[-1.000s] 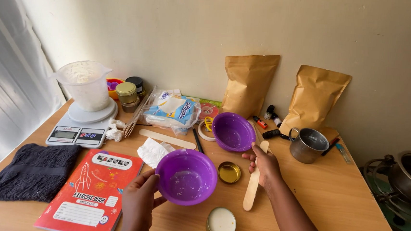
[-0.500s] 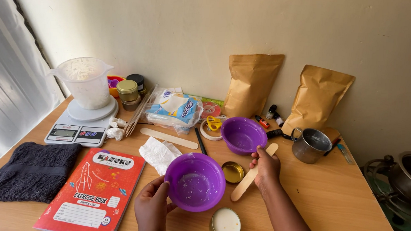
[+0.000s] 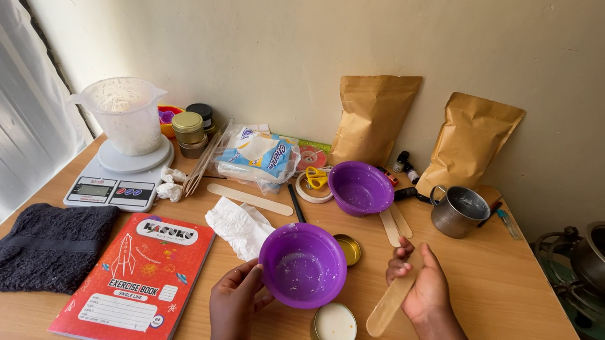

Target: Smoothing the surface of a substance in a small jar using a wooden stick and cleaning with a tissue

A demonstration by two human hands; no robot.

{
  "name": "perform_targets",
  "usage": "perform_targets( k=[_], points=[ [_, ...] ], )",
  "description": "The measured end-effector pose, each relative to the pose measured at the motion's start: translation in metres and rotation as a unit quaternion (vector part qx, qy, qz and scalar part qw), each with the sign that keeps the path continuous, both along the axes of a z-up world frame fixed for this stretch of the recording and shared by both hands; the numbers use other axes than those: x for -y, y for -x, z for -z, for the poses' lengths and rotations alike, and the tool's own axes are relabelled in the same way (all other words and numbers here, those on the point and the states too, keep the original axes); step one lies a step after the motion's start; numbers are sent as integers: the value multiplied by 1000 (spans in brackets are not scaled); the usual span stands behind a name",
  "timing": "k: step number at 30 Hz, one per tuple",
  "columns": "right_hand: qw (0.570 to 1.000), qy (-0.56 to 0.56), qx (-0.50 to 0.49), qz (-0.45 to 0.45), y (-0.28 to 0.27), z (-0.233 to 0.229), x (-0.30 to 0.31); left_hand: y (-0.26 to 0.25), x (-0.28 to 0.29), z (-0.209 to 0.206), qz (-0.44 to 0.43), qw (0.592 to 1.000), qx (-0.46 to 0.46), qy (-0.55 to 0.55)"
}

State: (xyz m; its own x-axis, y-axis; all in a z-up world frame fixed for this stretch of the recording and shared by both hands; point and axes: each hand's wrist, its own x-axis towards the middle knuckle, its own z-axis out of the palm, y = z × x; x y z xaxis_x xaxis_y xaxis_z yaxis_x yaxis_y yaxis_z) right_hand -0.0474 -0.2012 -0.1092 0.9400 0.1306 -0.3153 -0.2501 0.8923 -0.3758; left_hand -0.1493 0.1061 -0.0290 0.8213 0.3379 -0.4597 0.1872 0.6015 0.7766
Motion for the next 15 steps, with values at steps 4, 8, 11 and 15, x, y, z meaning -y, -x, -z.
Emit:
perform_targets(
  k=[4,8,11,15],
  points=[
    [999,-13,14,43,13,1,9,-1,-2,13,3,1000,-9,-12],
    [989,79,3,126,29,-29,-7,12,1,15,-68,969,15,-236],
    [983,108,51,139,31,-37,-12,24,21,40,-108,949,104,-278],
    [973,163,82,140,48,-65,-26,49,58,76,-68,956,149,-243]
  ],
)
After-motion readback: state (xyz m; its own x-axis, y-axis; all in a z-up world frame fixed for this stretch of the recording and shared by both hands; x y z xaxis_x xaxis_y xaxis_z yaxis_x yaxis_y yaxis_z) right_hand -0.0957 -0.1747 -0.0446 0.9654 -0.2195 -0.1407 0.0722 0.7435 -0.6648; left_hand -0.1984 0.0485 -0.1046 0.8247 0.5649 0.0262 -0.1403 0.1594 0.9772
